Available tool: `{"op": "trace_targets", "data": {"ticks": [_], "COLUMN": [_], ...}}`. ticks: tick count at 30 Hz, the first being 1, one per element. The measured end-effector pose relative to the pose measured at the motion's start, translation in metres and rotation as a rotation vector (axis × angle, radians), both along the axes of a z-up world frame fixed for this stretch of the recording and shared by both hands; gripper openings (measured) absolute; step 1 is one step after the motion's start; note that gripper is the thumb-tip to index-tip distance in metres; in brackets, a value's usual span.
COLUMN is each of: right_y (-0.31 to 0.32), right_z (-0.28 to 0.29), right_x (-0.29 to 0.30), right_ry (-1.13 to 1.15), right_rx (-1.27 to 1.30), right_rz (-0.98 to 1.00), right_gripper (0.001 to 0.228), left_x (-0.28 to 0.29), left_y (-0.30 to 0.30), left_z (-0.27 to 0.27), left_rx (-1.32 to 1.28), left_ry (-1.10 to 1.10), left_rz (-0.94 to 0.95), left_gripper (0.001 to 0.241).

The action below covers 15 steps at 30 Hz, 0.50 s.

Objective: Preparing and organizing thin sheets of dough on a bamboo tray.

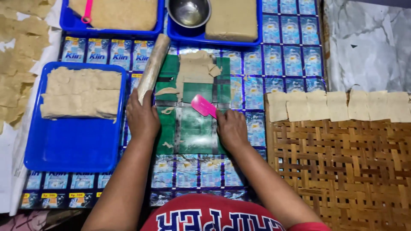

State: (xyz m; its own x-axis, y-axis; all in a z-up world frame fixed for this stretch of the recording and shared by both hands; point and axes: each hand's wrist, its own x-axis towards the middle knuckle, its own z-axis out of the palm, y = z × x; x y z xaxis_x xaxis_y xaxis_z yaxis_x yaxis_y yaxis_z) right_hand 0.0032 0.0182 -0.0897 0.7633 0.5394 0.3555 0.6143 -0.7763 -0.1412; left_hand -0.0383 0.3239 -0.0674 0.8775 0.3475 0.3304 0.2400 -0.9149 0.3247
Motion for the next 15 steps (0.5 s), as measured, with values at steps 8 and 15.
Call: {"op": "trace_targets", "data": {"ticks": [8, 15], "right_y": [0.062, 0.034], "right_z": [0.013, -0.019], "right_x": [-0.025, 0.036], "right_ry": [0.422, 0.614], "right_rx": [0.06, 0.602], "right_rz": [-0.094, -0.62], "right_gripper": [0.048, 0.027], "left_x": [-0.003, -0.002], "left_y": [-0.008, -0.001], "left_z": [-0.006, -0.023], "left_rx": [0.293, 0.284], "left_ry": [-0.34, -0.383], "left_rz": [-0.053, -0.083], "left_gripper": [0.015, 0.023]}}
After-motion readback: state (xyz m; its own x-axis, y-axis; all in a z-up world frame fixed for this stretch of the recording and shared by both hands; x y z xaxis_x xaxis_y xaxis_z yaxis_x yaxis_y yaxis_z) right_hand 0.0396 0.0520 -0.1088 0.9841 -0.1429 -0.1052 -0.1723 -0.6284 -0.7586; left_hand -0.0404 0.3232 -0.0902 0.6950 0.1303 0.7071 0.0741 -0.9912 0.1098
